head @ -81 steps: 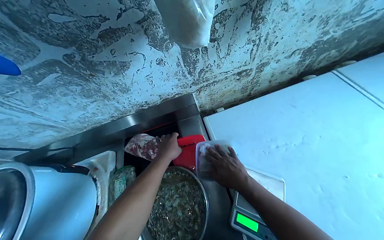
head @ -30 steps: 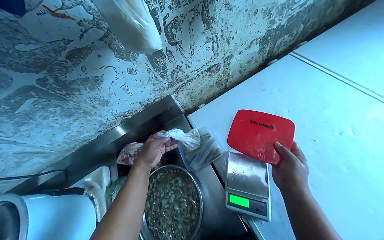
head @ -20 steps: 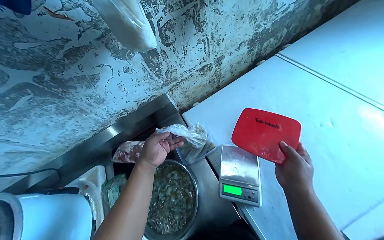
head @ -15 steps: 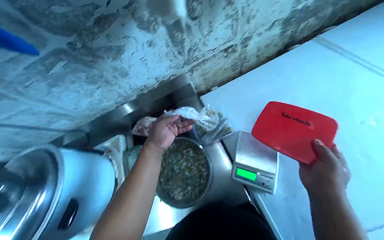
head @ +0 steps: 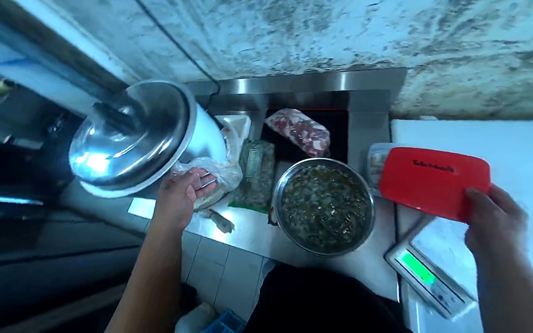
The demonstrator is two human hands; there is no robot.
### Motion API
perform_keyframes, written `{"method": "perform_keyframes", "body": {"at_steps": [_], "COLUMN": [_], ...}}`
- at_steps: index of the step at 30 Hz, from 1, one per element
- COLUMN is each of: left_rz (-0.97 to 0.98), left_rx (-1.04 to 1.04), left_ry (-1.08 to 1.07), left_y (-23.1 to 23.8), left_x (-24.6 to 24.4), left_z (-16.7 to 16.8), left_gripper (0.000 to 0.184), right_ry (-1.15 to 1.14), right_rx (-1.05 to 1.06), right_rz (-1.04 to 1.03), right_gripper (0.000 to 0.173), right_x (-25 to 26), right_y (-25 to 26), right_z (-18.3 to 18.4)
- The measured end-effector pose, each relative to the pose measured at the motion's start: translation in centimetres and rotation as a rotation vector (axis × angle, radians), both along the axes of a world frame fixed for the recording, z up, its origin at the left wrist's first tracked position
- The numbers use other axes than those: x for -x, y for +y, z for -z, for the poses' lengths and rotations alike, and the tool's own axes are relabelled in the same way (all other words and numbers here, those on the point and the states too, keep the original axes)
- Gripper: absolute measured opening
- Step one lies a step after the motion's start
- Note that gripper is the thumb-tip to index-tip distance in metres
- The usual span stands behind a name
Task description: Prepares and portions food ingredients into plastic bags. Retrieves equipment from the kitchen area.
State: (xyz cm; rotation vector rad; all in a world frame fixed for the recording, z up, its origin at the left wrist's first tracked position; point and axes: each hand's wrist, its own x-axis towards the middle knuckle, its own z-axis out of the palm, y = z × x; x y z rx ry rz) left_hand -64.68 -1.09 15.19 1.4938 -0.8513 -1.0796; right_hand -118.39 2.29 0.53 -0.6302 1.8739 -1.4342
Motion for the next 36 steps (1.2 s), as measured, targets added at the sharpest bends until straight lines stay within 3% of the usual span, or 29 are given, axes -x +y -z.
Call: {"method": "perform_keyframes", "body": {"at_steps": [5,7,8,10,12,15,21,25,27,29,32,36], "left_rz": [-0.033,-0.028,-0.025,0.038,0.086,0.17,0.729,0.975,0.984,0.886,0.808,0.79], "left_rx": [-0.17,-0.25,-0.287,-0.278,-0.164,0.072,0.226,-0.011,-0.106,-0.109,-0.157,-0.248], "left_ry": [0.132,0.115,-0.008,-0.436,-0.81,-1.069,-0.904,-0.792,-0.794,-0.867,-0.972,-0.941], "left_y": [2.6,2.5,2.5,2.6,2.4,1.3,-3.0,-7.0,-8.9,-10.5,-12.6,-14.0], "left_x": [-1.8,-1.8,-1.8,-1.5,-0.8,2.0,17.8,29.8,34.2,36.9,38.2,38.4], "left_z": [5.3,8.5,9.9,11.5,11.8,11.6,9.9,9.8,11.2,12.8,13.9,13.5], "left_gripper": [0.033,0.027,0.027,0.052,0.066,0.059,0.051,0.065,0.065,0.054,0.045,0.043], "right_ry": [0.182,0.235,0.265,0.313,0.343,0.351,0.412,0.425,0.429,0.406,0.321,0.132], "right_rx": [-0.256,-0.286,-0.292,-0.334,-0.381,-0.393,-0.432,-0.513,-0.572,-0.583,-0.583,-0.508], "right_rz": [-0.101,-0.123,-0.134,-0.141,-0.126,-0.11,-0.078,-0.119,-0.188,-0.241,-0.337,-0.404], "right_gripper": [0.034,0.033,0.033,0.033,0.032,0.033,0.039,0.044,0.046,0.046,0.046,0.048], "right_x": [0.2,0.0,-0.3,-0.7,-0.8,-0.5,-0.3,-0.7,-0.1,0.9,2.4,3.3], "right_y": [-2.5,-3.2,-3.4,-3.7,-4.0,-4.6,-5.1,-5.5,-5.9,-6.2,-6.4,-7.0], "right_z": [1.2,1.4,1.4,0.8,0.2,0.7,2.5,1.6,1.3,1.5,1.9,2.4]}}
